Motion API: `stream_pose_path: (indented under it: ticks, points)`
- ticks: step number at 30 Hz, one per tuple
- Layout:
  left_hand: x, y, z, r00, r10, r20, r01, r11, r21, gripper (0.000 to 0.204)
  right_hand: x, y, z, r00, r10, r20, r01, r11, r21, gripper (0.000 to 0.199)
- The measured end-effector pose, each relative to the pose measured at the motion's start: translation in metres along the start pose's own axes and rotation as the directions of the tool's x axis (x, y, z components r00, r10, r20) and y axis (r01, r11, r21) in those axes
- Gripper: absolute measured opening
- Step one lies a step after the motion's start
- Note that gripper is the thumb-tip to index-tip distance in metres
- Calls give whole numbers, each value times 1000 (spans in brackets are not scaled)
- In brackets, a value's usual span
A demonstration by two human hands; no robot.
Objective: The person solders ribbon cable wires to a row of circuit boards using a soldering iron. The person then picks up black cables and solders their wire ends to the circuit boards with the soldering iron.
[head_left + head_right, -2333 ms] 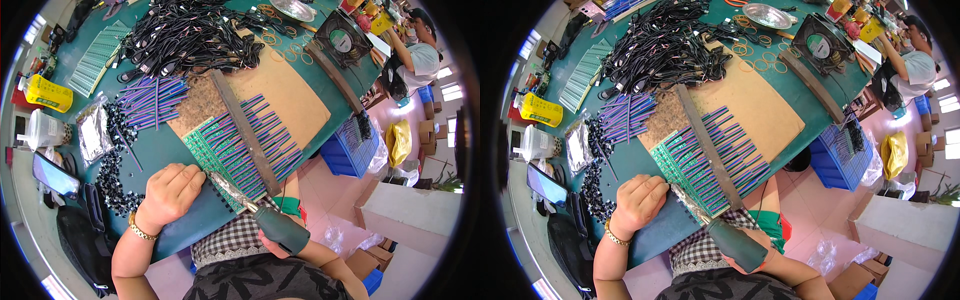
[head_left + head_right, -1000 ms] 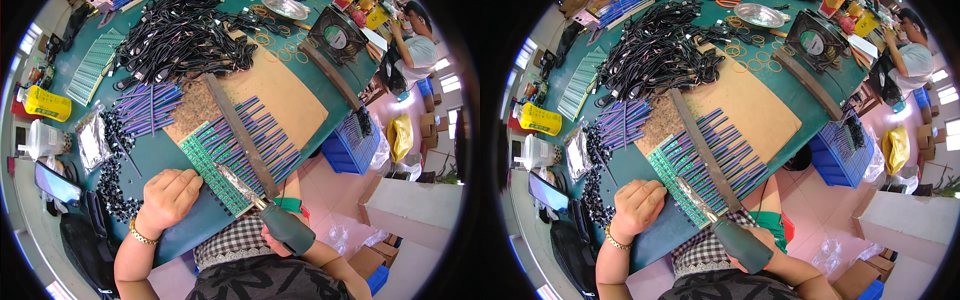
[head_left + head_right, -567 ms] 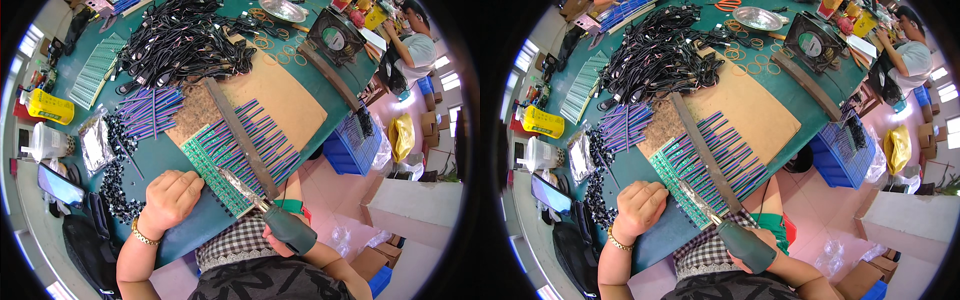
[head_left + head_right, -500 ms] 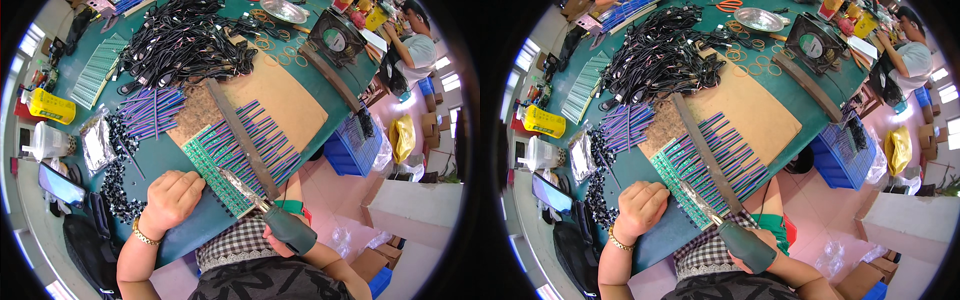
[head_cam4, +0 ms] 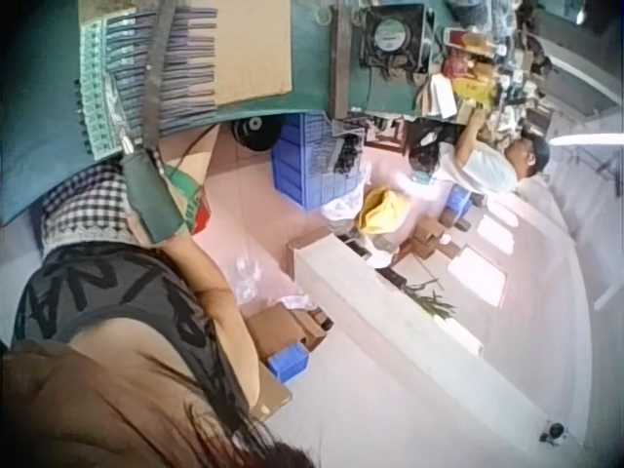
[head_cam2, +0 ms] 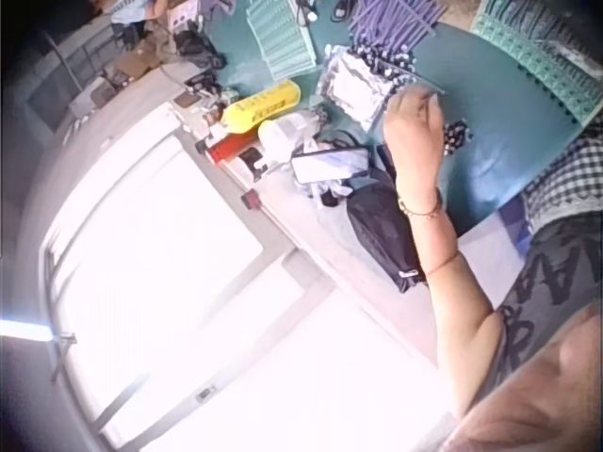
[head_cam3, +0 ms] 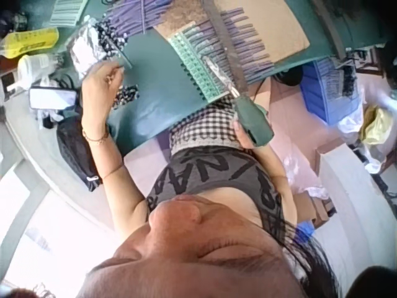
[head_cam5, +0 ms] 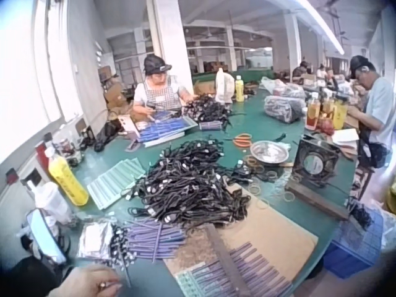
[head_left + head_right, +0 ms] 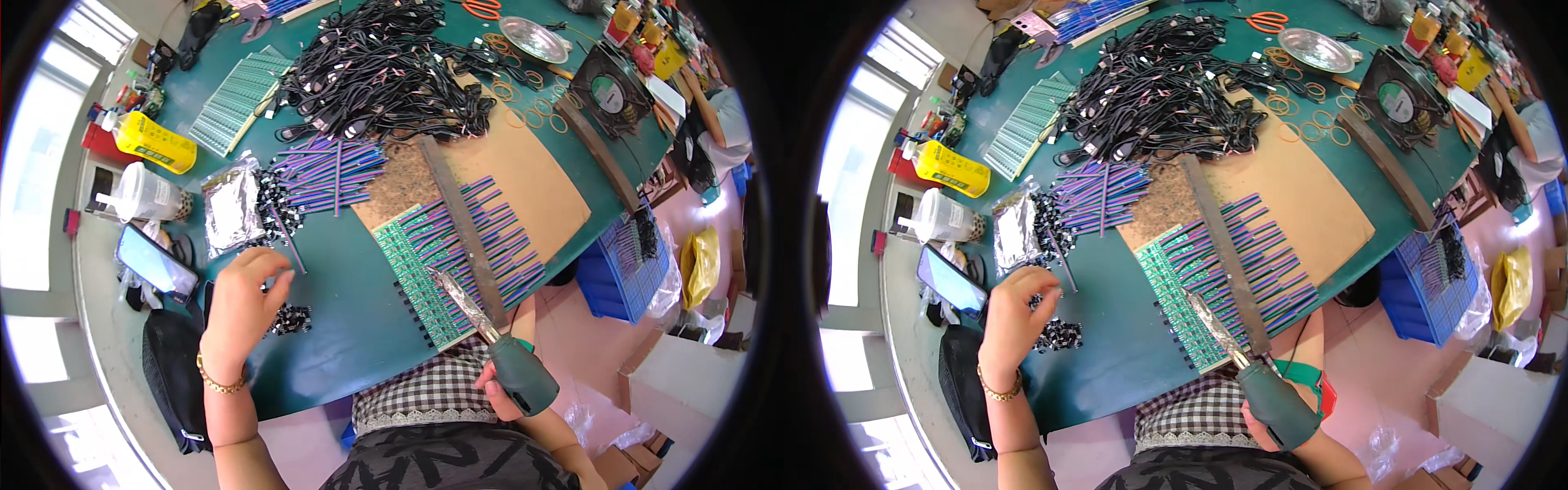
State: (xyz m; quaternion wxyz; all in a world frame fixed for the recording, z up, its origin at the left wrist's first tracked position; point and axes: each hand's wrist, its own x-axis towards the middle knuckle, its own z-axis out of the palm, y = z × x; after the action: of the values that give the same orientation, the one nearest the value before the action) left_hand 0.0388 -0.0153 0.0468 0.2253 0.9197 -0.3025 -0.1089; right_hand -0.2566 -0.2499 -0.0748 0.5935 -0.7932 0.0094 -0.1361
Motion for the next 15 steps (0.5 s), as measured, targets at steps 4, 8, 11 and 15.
stream_pose_path:
  ticks: [4,8,11,15]
  points:
    - [-17,-28,18,995,30,-94,-18,991,130,25,5,-11,5,990,137,-21,-137,989,-47,19]
    - [-16,-33,34,959,223,-175,-166,942,292,18,17,-28,4,946,322,-35,-322,947,23,27]
    - [-13,-30,37,935,283,-216,-196,916,351,15,8,-12,14,960,257,-111,-261,965,-21,6]
    - [-9,-11,41,910,273,-313,-244,961,130,17,23,-25,3,885,460,73,-465,863,199,7]
